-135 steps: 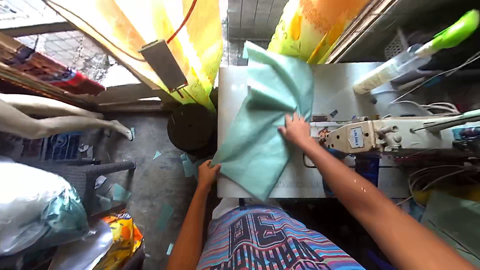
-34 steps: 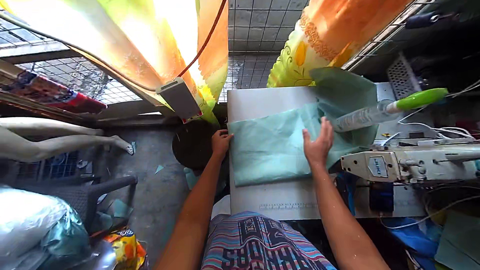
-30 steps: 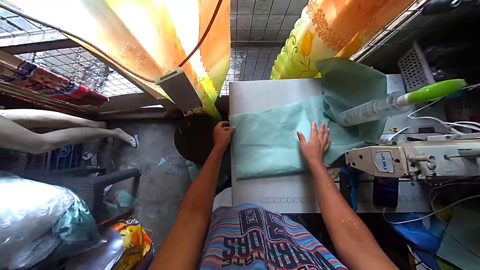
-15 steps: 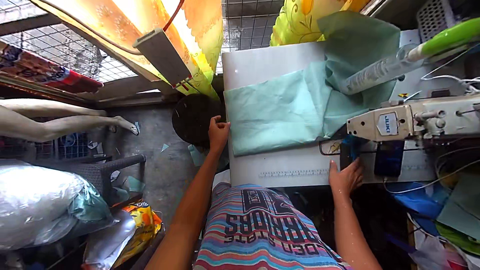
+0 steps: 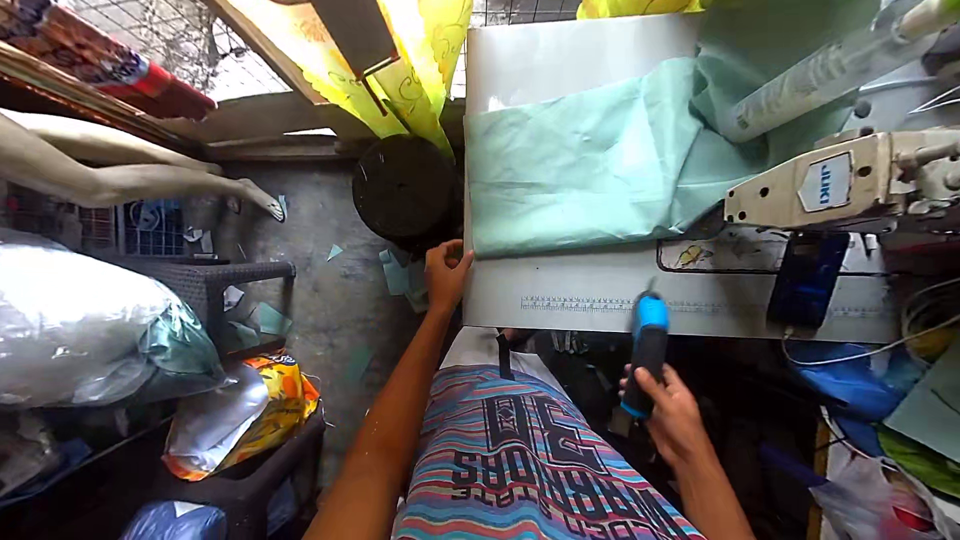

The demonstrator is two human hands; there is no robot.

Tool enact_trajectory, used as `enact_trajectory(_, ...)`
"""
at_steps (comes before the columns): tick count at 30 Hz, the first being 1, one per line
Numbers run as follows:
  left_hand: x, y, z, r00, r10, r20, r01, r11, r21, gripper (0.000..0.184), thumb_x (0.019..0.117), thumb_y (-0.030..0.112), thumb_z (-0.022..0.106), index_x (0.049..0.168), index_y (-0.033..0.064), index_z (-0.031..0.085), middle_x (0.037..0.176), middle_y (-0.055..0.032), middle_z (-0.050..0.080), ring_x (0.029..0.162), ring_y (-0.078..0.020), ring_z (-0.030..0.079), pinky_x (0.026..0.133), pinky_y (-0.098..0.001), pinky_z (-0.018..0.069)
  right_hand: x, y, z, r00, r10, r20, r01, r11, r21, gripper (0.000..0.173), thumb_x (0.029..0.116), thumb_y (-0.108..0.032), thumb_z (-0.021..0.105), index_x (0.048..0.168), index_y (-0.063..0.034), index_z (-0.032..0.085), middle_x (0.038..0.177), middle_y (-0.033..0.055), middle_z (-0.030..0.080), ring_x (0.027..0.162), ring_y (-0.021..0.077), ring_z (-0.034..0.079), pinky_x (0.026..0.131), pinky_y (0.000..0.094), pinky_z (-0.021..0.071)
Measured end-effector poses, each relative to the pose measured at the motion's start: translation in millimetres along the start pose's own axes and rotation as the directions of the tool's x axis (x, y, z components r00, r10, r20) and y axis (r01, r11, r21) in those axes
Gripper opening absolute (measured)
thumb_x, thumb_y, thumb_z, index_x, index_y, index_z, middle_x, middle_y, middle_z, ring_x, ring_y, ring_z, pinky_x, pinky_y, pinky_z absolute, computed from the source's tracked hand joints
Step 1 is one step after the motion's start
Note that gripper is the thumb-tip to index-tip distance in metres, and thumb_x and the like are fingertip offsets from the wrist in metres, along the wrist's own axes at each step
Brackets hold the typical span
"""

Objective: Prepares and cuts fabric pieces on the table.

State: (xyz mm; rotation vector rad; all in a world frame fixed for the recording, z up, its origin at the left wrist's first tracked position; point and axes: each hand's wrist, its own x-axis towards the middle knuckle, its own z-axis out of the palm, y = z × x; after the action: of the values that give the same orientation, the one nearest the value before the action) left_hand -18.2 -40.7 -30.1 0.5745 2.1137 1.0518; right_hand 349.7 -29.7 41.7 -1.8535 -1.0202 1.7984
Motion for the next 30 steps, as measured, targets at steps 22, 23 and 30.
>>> enact_trajectory(22,76.8,-49.2,2.3,0.833,0.391,0.390,-0.407,0.912,-0.045,0.072,0.0920,0.032,0.076,0.155,0.0166,0.045,0.164,-0.0278,0.023,0.137,-0.0420,0.048,0.106,-0.0563,0.0456,-12.5,-21.8,182.6,0.980,-0.037,0.197,0.047,0.998,-0.049,0.057,0.1067,-0.026,0.048,0.157,-0.0020,0.034,0.145,0.0121,0.053,0.108,0.0123,0.066,0.087,0.0268,0.0582)
enact_trajectory(23,77.7,-50.8,2.6,0.826,0.402,0.396,-0.422,0.906,-0.039,0.073,0.0923,0.033,0.076,0.155,0.0165,0.044,0.163,-0.0280,0.024,0.135,-0.0417,0.050,0.105,-0.0558,0.0469,-14.7,-23.7,183.8,0.981,-0.027,0.192,0.037,0.998,-0.050,0.057,0.1069,-0.027,0.048,0.156,-0.0025,0.034,0.143,0.0114,0.055,0.105,0.0118,0.067,0.085,0.0266,0.0587)
enact_trajectory(30,79.0,-51.1,0.6,0.797,0.418,0.437,-0.475,0.879,0.026,0.073,0.0943,0.039,0.071,0.157,0.0172,0.042,0.164,-0.0273,0.024,0.130,-0.0442,0.054,0.099,-0.0597,0.0495,-18.9,-28.1,190.9,0.987,-0.037,0.155,0.058,0.989,-0.134,0.058,0.1066,-0.029,0.048,0.157,-0.0025,0.035,0.149,0.0134,0.051,0.115,0.0135,0.065,0.091,0.0299,0.0579)
